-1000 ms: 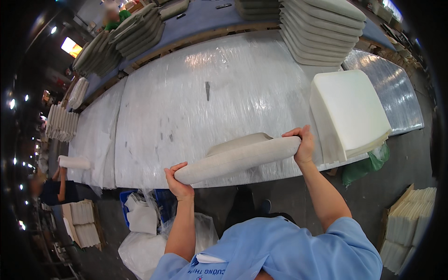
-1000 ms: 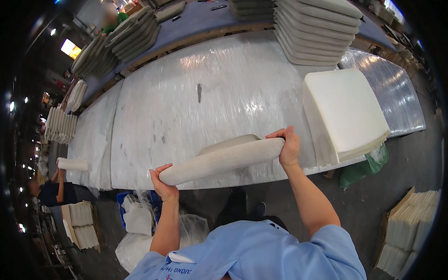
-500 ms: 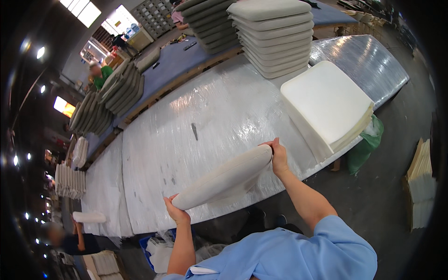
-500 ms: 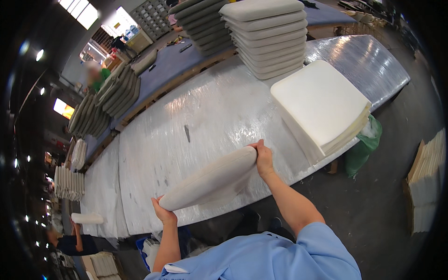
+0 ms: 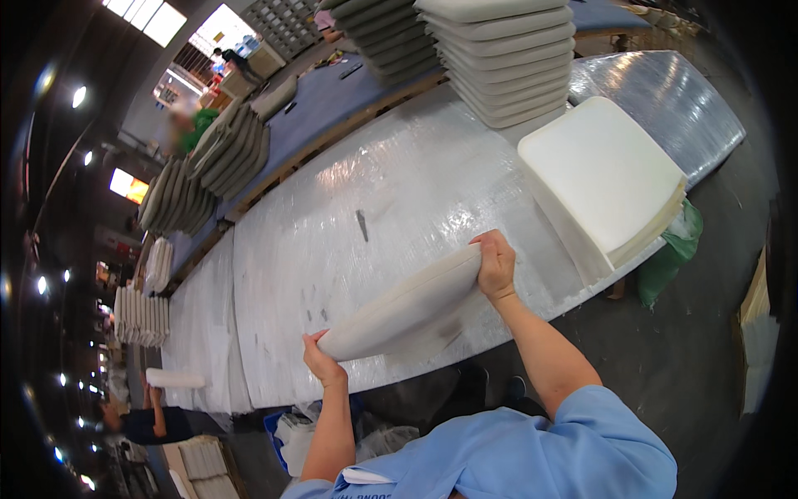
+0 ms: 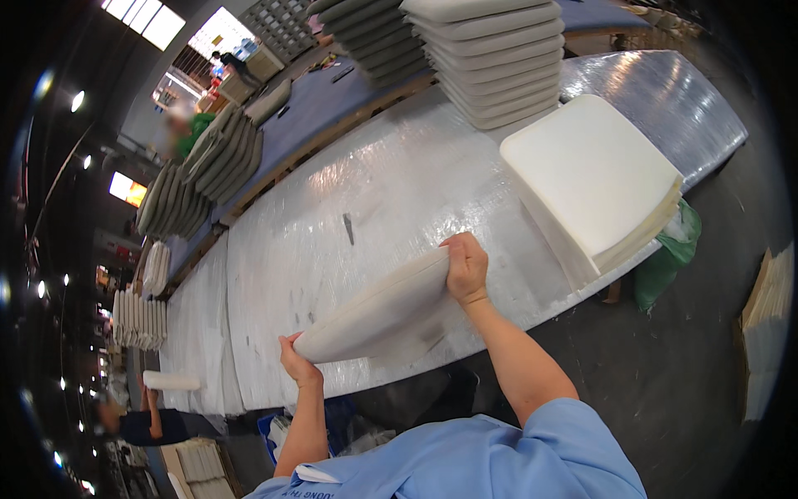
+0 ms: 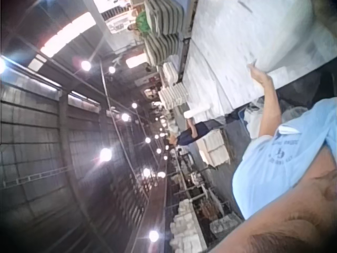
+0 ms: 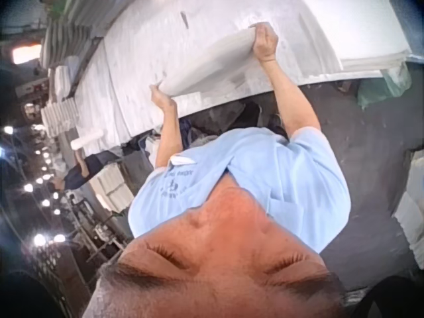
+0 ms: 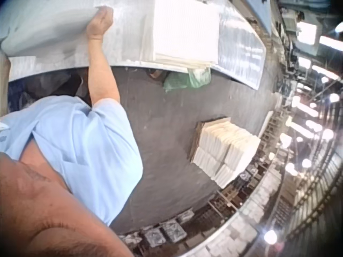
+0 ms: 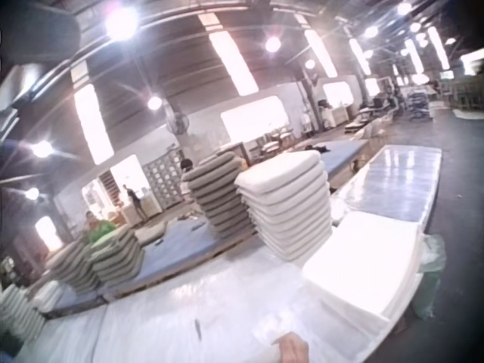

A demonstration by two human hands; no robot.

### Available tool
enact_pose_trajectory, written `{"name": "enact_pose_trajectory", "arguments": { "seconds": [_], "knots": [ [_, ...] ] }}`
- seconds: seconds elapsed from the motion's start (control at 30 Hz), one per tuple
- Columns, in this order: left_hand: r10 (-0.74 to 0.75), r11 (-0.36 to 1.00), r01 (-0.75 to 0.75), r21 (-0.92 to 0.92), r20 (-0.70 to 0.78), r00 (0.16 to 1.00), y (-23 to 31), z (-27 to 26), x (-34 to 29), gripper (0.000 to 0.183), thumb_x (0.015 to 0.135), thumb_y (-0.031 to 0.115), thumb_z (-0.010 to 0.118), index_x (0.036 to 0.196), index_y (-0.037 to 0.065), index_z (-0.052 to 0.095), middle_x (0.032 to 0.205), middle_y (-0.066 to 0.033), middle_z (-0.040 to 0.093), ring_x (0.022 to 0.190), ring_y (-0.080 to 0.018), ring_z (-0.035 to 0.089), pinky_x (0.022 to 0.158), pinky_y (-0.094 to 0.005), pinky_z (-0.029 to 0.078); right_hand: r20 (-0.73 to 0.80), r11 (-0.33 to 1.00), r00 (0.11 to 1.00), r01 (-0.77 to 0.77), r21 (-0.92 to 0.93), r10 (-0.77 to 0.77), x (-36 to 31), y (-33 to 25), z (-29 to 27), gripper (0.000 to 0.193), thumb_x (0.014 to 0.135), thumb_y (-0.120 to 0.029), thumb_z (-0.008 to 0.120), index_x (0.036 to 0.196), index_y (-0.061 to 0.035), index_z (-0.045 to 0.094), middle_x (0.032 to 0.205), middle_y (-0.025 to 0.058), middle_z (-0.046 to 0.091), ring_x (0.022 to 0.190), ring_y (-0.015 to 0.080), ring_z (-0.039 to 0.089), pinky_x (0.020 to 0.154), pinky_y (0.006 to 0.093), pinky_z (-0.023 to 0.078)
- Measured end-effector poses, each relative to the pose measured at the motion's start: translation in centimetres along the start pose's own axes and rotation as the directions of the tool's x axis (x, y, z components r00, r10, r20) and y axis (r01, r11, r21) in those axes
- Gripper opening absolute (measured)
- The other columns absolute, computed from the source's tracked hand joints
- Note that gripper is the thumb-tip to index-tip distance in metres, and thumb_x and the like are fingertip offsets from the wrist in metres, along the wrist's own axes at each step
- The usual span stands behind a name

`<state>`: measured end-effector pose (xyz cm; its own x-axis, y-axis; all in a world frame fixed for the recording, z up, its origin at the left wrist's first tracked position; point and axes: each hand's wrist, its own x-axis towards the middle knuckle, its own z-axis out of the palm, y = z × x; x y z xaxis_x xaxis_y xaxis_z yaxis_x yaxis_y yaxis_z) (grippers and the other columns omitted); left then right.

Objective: The person wraps rectangular foam pads in white fabric, folding and tucking the edges to enclose each pad. They place the wrapped pads into a stack on the table. The person also handles loose white filling material from a green bag, placing it onto foam pads.

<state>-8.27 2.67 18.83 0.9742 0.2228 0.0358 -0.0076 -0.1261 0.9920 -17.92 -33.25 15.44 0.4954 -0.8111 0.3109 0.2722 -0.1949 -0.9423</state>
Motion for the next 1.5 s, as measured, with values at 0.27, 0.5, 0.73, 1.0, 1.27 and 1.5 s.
{"name": "enact_pose_trajectory", "arguments": {
  "seconds": [0.27,0.5,0.73,1.0,1.27,1.5],
  "knots": [
    [0.524,0.578,-0.668,0.468,0.414,0.744,2.8,1.1,1.0,0.032,0.098,0.029,0.058,0.107,0.001,0.072,0.106,-0.017,0.071,0.099,-0.0374,0.065,0.092,-0.0459,0.049,0.068,0.978,0.98,-0.194,0.079,0.189,2.8,0.2,1.4,0.036,0.105,-0.026,0.052,0.087,0.0007,0.068,0.076,0.0061,0.066,0.075,0.0148,0.059,0.073,0.0311,0.047],
    [0.474,0.142,-0.967,0.213,0.842,0.256,9.6,15.1,-7.0,0.078,0.076,0.03,0.084,0.143,0.005,0.052,0.135,-0.0135,0.058,0.114,-0.0312,0.06,0.098,-0.0432,0.045,0.221,0.911,0.908,0.389,-0.136,-0.355,1.8,-2.8,1.1,0.026,0.098,-0.026,0.061,0.1,-0.0033,0.073,0.098,0.0113,0.068,0.087,0.0258,0.062,0.08,0.0362,0.049],
    [0.387,0.225,-0.958,0.18,0.886,0.257,9.3,17.4,-7.5,0.077,0.072,0.034,0.086,0.136,0.002,0.056,0.118,-0.0113,0.064,0.099,-0.0276,0.064,0.086,-0.0395,0.05,0.482,0.646,0.67,0.722,-0.248,-0.565,2.8,-2.9,-1.0,0.027,0.095,-0.033,0.067,0.105,-0.0093,0.073,0.099,0.0101,0.066,0.087,0.0303,0.061,0.078,0.0396,0.05],
    [0.348,0.306,-0.933,0.188,0.89,0.294,9.3,18.5,-7.2,0.058,0.074,0.035,0.085,0.117,0.003,0.064,0.1,-0.0114,0.068,0.087,-0.0294,0.068,0.078,-0.0418,0.053,0.436,0.697,0.758,0.636,-0.331,-0.485,3.0,-2.5,0.0,0.015,0.092,-0.022,0.07,0.085,-0.0097,0.072,0.077,0.0051,0.062,0.074,0.0273,0.059,0.066,0.0388,0.049],
    [-0.083,0.377,-0.871,0.315,0.948,0.307,10.8,19.7,-5.3,0.064,0.08,0.055,0.077,0.113,0.002,0.066,0.104,-0.0175,0.073,0.095,-0.0366,0.071,0.079,-0.0463,0.056,0.291,0.963,0.938,0.233,-0.136,-0.186,2.5,-1.3,-0.9,0.03,0.099,-0.018,0.055,0.079,-0.0015,0.071,0.074,0.0118,0.065,0.066,0.0251,0.062,0.063,0.0371,0.048],
    [-0.143,0.437,-0.848,0.301,0.953,0.266,11.2,19.7,-6.0,0.077,0.078,0.057,0.078,0.131,0.004,0.06,0.113,-0.0194,0.072,0.104,-0.0379,0.07,0.089,-0.0467,0.055,0.186,0.995,0.98,-0.059,-0.083,0.074,1.2,1.5,-2.4,0.06,0.106,-0.04,0.04,0.077,0.0032,0.07,0.07,0.0127,0.068,0.064,0.0184,0.061,0.064,0.0354,0.048]
  ]
}}
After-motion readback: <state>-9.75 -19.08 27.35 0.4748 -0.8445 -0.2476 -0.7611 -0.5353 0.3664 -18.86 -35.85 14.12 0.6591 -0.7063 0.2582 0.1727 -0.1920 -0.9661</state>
